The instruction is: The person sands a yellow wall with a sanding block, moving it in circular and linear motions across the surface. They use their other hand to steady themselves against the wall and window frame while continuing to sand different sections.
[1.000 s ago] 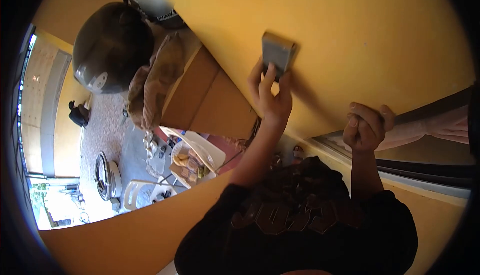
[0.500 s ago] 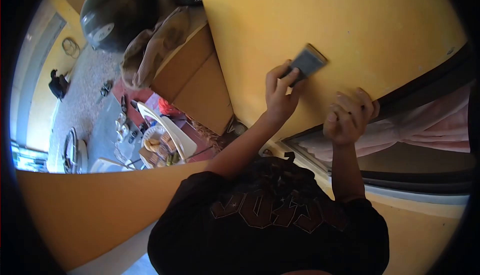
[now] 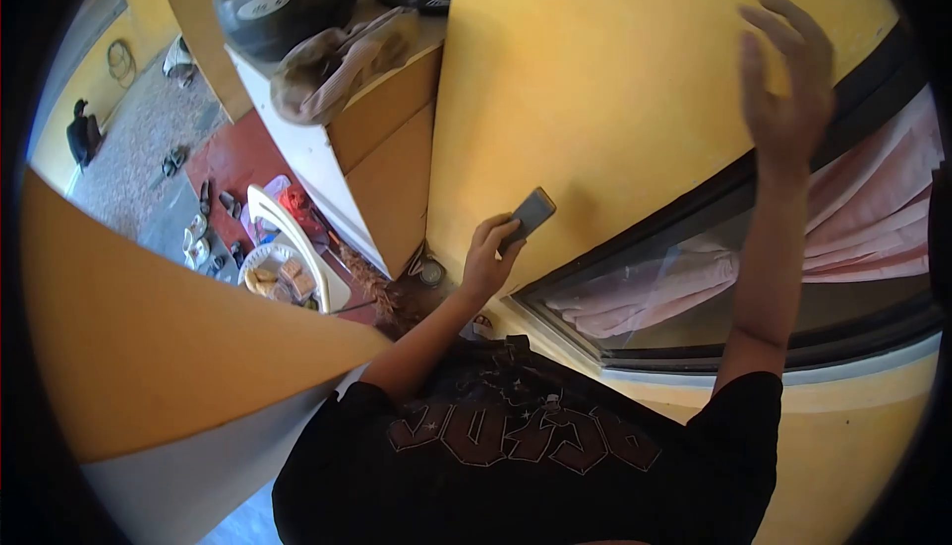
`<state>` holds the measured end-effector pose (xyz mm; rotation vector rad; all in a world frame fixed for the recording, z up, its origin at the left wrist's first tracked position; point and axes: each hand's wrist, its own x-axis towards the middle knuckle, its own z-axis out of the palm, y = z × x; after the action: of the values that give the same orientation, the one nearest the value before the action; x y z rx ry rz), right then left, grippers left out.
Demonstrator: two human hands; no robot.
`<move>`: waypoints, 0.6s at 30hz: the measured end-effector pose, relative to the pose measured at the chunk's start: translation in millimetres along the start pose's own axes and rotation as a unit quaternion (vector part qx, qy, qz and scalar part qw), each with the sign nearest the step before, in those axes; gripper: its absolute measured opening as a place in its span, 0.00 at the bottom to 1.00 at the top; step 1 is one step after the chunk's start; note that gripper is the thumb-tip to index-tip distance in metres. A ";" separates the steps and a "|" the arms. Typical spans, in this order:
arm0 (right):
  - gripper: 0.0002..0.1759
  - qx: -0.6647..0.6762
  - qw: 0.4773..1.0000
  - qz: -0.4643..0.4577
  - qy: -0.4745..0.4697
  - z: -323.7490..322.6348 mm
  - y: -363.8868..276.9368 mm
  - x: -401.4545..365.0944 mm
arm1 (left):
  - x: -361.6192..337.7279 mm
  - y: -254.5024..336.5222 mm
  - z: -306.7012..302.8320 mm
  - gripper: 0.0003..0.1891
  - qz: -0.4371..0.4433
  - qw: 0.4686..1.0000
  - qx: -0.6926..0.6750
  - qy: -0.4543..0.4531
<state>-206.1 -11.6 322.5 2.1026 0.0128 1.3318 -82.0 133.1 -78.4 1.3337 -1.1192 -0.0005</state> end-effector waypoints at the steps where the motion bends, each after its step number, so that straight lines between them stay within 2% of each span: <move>1: 0.14 -0.042 0.999 0.005 -0.027 17.8 -10.5 -6.9 | -0.9 3.7 -7.2 0.18 -0.022 1.000 -0.005 0.000; 3: 0.24 -0.173 0.975 0.044 -0.133 60.6 -37.6 -33.5 | -5.7 8.2 -21.0 0.18 -0.057 0.998 -0.020 -0.005; 5: 0.34 -0.251 0.942 0.030 -0.219 103.7 -69.7 -79.9 | -17.3 3.2 -31.0 0.18 -0.069 0.997 -0.010 -0.015; 7: 0.37 -0.193 0.934 0.045 -0.297 122.3 -113.0 -123.1 | -33.6 1.5 -40.9 0.17 -0.110 0.992 -0.023 -0.054; 11: 0.37 -0.105 0.895 -0.085 -0.426 142.1 -167.8 -231.1 | -58.8 4.2 -68.1 0.17 -0.119 0.989 0.012 -0.092; 14: 0.39 -0.034 0.830 -0.133 -0.540 138.2 -196.6 -293.2 | -76.0 -6.6 -77.7 0.18 -0.119 0.987 0.054 -0.094; 15: 0.39 0.032 0.819 -0.122 -0.560 134.9 -202.2 -296.7 | -74.4 -6.8 -86.6 0.18 -0.128 0.987 0.046 -0.091; 18: 0.38 0.099 0.845 -0.079 -0.520 124.1 -203.8 -260.7 | -82.4 -3.4 -97.1 0.17 -0.146 0.984 0.041 -0.098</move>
<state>-167.1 0.5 -28.6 2.6657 -0.1340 -0.0374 -61.1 252.8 -116.8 1.5882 -1.0867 -0.3086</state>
